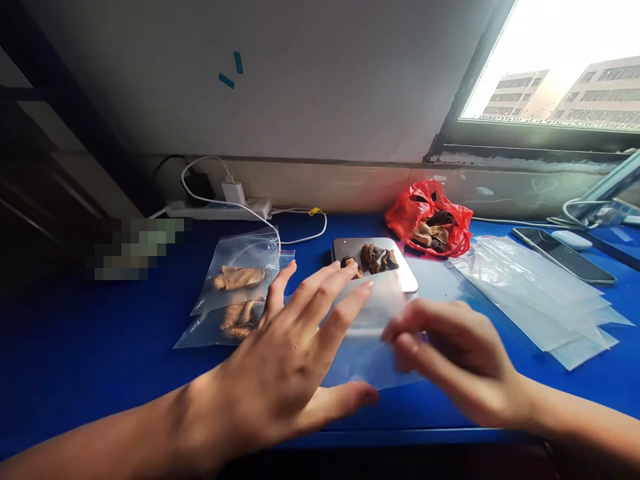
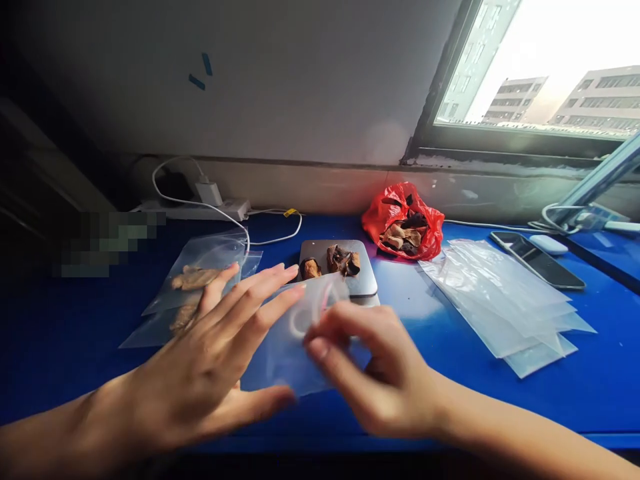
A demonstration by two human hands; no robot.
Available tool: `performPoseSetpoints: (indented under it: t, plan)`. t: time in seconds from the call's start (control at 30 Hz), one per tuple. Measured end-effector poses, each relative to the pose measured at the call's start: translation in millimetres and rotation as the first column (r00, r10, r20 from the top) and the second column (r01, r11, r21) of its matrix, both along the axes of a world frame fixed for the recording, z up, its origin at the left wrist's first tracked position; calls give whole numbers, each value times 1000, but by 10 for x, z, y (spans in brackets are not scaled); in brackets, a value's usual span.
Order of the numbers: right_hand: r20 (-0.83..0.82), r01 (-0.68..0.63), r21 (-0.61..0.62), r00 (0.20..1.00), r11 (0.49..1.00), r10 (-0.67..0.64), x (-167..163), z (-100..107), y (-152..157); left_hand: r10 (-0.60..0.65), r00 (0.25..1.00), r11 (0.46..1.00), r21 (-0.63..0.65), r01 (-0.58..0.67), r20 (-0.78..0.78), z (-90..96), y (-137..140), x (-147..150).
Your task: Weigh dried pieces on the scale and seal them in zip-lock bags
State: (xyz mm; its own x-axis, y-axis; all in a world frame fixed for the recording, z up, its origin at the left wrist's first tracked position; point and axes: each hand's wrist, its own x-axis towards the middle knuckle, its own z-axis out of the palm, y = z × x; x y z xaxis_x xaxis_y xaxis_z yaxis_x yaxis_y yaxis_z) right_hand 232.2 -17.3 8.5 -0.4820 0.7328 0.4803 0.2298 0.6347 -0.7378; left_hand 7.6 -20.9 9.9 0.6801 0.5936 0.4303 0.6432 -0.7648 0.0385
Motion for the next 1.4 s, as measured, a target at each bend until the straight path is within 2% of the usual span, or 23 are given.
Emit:
performPoseSetpoints:
  t: [0.07, 0.13, 0.2, 0.3, 0.4, 0.5, 0.63, 0.7, 0.77, 0.83, 0.9, 0.97, 1.03, 1.13, 1.4]
  plan:
    - [37, -238, -87, 970, 967, 242, -21, 44, -21, -66, 998, 995, -69, 66, 0, -36, -8, 31]
    - [44, -406, -212, 905, 889, 423, -36, 59, -2, -150, 989, 974, -172, 148, -2, -39, -6, 48]
    - [34, -448, -256, 882, 857, 471, -51, 31, 40, -217, 976, 939, -277, 205, -13, -27, -3, 57]
    - [75, -433, -174, 890, 885, 450, -84, -63, 84, -229, 973, 923, -320, 211, -20, -32, -6, 69]
    - [190, -343, -45, 919, 938, 345, -145, -128, 73, -196, 981, 951, -245, 187, -11, -75, -12, 83]
    - [258, -262, 48, 936, 964, 241, -239, -109, 55, -171, 985, 968, -180, 172, 22, -109, 10, 87]
    - [308, -310, 154, 917, 938, 253, -328, 10, 119, -187, 975, 963, -173, 206, 117, -78, 108, 24]
    - [254, -312, 262, 935, 913, 247, -288, 67, 213, -141, 983, 977, -143, 157, 113, -35, 167, -35]
    - [144, -148, 361, 984, 921, 102, -166, 83, 360, -57, 995, 994, -92, 65, 82, 10, 218, -93]
    - [44, 149, 391, 983, 908, -180, 15, 37, 551, 31, 997, 999, -43, -28, 66, 42, 256, -134]
    - [45, 383, 375, 902, 844, -429, 204, -59, 760, 80, 995, 997, -20, -79, 60, 56, 278, -153]
    - [125, 480, 363, 824, 799, -552, 345, -173, 945, 90, 994, 996, -17, -89, 55, 54, 284, -154]
    - [184, 491, 362, 796, 793, -577, 412, -268, 1070, 90, 995, 996, -26, -89, 46, 47, 278, -146]
    - [234, 443, 356, 810, 822, -538, 405, -340, 1130, 85, 996, 996, -34, -83, 40, 39, 264, -137]
    - [314, 351, 364, 826, 863, -468, 410, -328, 1100, 72, 997, 995, -74, -70, 22, 34, 274, -134]
